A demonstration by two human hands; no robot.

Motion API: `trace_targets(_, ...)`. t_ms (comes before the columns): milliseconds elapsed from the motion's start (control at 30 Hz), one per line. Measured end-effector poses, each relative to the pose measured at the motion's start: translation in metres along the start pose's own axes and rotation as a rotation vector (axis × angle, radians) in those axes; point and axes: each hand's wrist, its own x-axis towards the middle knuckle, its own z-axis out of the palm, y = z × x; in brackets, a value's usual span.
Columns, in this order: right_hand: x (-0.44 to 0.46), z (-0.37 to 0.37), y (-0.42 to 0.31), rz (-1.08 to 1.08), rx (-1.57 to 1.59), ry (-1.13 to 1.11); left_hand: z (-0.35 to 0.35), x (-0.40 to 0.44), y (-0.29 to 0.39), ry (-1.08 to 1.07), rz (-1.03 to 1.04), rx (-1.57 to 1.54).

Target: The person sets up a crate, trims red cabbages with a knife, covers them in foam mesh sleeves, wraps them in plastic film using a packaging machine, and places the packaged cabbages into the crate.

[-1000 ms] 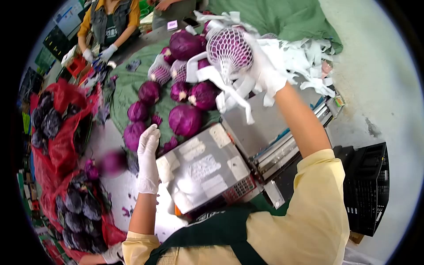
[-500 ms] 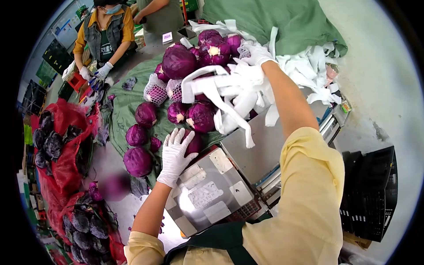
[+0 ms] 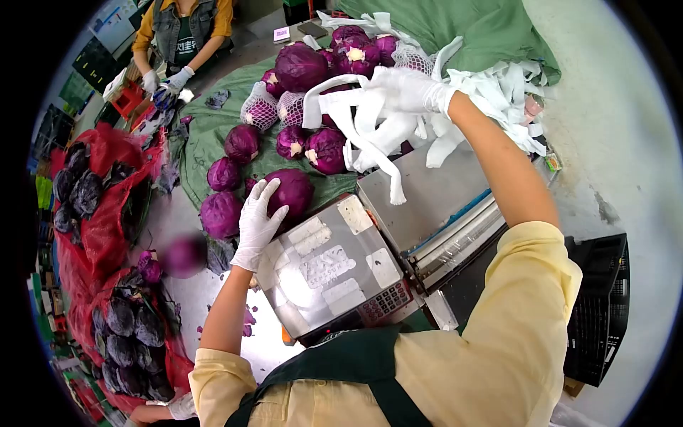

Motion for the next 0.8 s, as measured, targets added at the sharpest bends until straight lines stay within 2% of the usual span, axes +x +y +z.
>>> trace_targets(33,0.0,-0.002,-0.01,-0.01,-0.006,0.003,-0.004,-0.004,0.006,0.011,-0.004,0.003)
trace_targets(100,0.004,-0.006,-0.032,-0.027,-0.622,0.243,-0.012,-0.013,0.019,0.065,-0.051,-0.121)
trace_targets(133,0.01,0.018,-0.024,-0.265,-0.699,0.374,-0.015,-0.019,0.026,0.089,-0.062,-0.229)
trace_targets(167,0.01,0.02,-0.041,-0.238,-0.594,0.294,-0.02,-0.025,0.032,0.13,-0.017,-0.22)
trace_targets(267,0.012,0.023,-0.071,-0.441,-0.547,0.427,-0.036,-0.053,0.04,0.166,-0.059,-0.269)
trace_targets(333,0.0,-0.016,-0.115,0.081,-0.424,0.139,-0.06,-0.075,0.046,0.211,-0.094,-0.273)
trace_targets(433,0.008,-0.002,-0.077,0.168,-0.274,0.569,-0.086,-0.108,0.049,0.292,-0.179,-0.419)
trace_targets(467,-0.001,-0.019,-0.102,0.13,-0.267,0.64,-0.098,-0.117,0.056,0.288,-0.24,-0.489)
trace_targets(500,-0.002,-0.029,-0.12,0.197,-0.336,0.595,-0.102,-0.124,0.06,0.298,-0.242,-0.487)
trace_targets(567,0.003,-0.032,-0.149,0.22,-0.316,0.463,-0.104,-0.135,0.066,0.394,-0.459,-0.971)
trace_targets(600,-0.006,-0.042,-0.173,0.292,-0.151,0.284,-0.104,-0.138,0.065,0.392,-0.401,-0.977)
trace_targets(633,-0.009,-0.032,-0.181,0.209,-0.284,0.36,-0.107,-0.138,0.069,0.396,-0.4,-0.978)
trace_targets(667,-0.01,-0.025,-0.188,-0.06,-0.371,0.463,-0.112,-0.137,0.078,0.431,-0.409,-1.009)
trace_targets(733,-0.017,-0.013,-0.214,-0.131,-0.096,0.401,-0.123,-0.135,0.098,0.457,-0.435,-1.122)
trace_targets(767,-0.024,-0.015,-0.253,0.074,0.252,0.228,-0.125,-0.134,0.105,0.461,-0.401,-1.174)
trace_targets(800,-0.032,-0.011,-0.279,0.027,0.3,0.216,-0.126,-0.134,0.114,0.464,-0.354,-1.128)
